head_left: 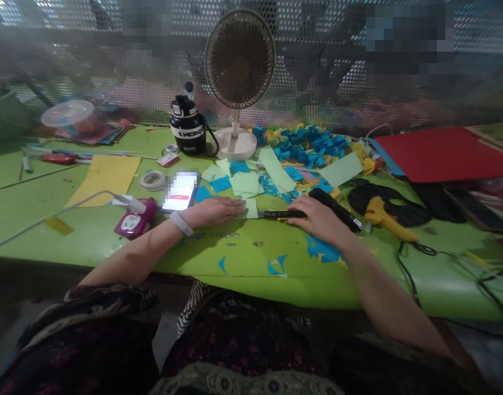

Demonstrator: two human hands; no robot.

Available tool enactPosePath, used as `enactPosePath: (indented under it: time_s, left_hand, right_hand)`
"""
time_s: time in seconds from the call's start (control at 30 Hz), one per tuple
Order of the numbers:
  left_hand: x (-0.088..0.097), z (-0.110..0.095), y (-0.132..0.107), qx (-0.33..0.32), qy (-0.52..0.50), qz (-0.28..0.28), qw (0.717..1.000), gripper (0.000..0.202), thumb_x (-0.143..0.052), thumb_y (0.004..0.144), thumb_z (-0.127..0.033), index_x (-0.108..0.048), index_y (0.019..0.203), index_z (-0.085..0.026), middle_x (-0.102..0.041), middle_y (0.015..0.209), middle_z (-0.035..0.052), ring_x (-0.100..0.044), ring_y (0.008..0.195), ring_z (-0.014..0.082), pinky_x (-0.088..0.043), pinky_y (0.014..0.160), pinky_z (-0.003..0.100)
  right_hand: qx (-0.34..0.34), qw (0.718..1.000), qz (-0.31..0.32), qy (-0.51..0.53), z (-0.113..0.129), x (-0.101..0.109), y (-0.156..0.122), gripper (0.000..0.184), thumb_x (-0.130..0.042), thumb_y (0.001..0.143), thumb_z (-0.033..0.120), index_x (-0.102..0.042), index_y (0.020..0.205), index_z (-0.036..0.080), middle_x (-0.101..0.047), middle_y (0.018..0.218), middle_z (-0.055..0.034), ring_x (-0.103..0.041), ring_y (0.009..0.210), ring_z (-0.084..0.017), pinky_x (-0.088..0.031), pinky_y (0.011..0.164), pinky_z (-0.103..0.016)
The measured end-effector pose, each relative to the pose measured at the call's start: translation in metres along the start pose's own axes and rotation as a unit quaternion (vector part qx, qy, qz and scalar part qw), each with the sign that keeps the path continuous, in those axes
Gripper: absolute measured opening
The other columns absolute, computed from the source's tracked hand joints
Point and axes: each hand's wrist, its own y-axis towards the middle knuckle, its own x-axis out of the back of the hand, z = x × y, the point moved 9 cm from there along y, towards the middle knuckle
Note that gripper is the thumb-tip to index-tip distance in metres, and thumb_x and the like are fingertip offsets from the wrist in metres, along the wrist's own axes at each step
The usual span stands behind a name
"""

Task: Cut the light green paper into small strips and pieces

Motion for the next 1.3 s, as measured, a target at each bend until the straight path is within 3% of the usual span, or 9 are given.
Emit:
enactPosePath:
  time_s: [0.1,0.23,0.37,0.47,0.57,0.9,1.3]
  left_hand:
    - [-0.005,-0.011,0.001,0.004,0.059,0.002,0.998,0.045,-0.040,0.101,-0.020,-0.047,0.145,-0.022,-0.046,0.153,0.0094,-0.050,0.136,0.0233,-0.041,0.112,0.040]
    - [-0.004,-0.013,0.005,0.042,0.082,-0.015,0.996,0.043,-0.038,0.103,-0.028,-0.050,0.144,-0.022,-0.047,0.151,0.0135,-0.054,0.132,0.0284,-0.046,0.105,0.046]
    - [-0.001,-0.005,0.006,0.025,0.030,-0.015,0.999,0.043,-0.035,0.105,-0.032,-0.052,0.142,-0.024,-0.051,0.149,0.0085,-0.053,0.132,0.0242,-0.043,0.109,0.042]
    - [0.000,0.002,0.006,0.004,-0.002,-0.012,1.000,0.043,-0.036,0.103,-0.026,-0.051,0.143,-0.025,-0.052,0.149,0.0043,-0.050,0.135,0.0190,-0.040,0.112,0.037]
    - [-0.002,0.007,0.005,0.004,0.003,-0.006,1.000,0.046,-0.038,0.101,-0.017,-0.049,0.145,-0.027,-0.050,0.150,0.0023,-0.047,0.138,0.0182,-0.038,0.113,0.038]
    - [-0.006,0.008,0.006,0.013,0.008,0.000,1.000,0.046,-0.038,0.102,-0.019,-0.047,0.146,-0.027,-0.051,0.149,0.0027,-0.047,0.138,0.0180,-0.037,0.112,0.038]
    - [-0.003,0.008,0.007,0.025,-0.008,-0.002,1.000,0.043,-0.036,0.104,-0.029,-0.049,0.144,-0.024,-0.053,0.147,0.0044,-0.048,0.138,0.0200,-0.036,0.113,0.039]
  right_hand:
    - [-0.002,1.000,0.010,0.004,-0.003,0.001,-0.001,0.022,-0.067,0.086,0.037,-0.069,0.103,0.023,-0.067,0.113,-0.0099,-0.061,0.108,-0.031,-0.050,0.088,-0.044]
    - [0.005,1.000,0.011,0.014,-0.002,0.000,0.000,0.020,-0.067,0.086,0.036,-0.068,0.102,0.024,-0.067,0.109,-0.0093,-0.061,0.106,-0.029,-0.049,0.088,-0.043]
    - [0.012,0.999,0.014,0.029,0.002,-0.005,0.002,0.021,-0.066,0.087,0.037,-0.068,0.102,0.023,-0.066,0.107,-0.0100,-0.062,0.103,-0.029,-0.049,0.088,-0.042]
    - [0.019,0.999,0.016,0.034,0.007,-0.007,0.003,0.023,-0.066,0.087,0.040,-0.068,0.102,0.023,-0.067,0.107,-0.0103,-0.061,0.104,-0.029,-0.049,0.088,-0.042]
    - [0.025,0.999,0.016,0.037,0.012,-0.007,0.003,0.025,-0.064,0.089,0.042,-0.068,0.103,0.022,-0.067,0.108,-0.0112,-0.061,0.104,-0.029,-0.048,0.090,-0.042]
    - [0.035,0.995,0.069,0.058,0.010,-0.007,-0.003,0.024,-0.065,0.087,0.045,-0.066,0.093,0.022,-0.063,0.093,-0.0077,-0.059,0.090,-0.025,-0.046,0.077,-0.036]
    - [0.022,0.993,0.086,0.079,0.023,-0.009,-0.004,0.027,-0.065,0.086,0.049,-0.067,0.093,0.022,-0.064,0.094,-0.0077,-0.061,0.090,-0.025,-0.047,0.079,-0.037]
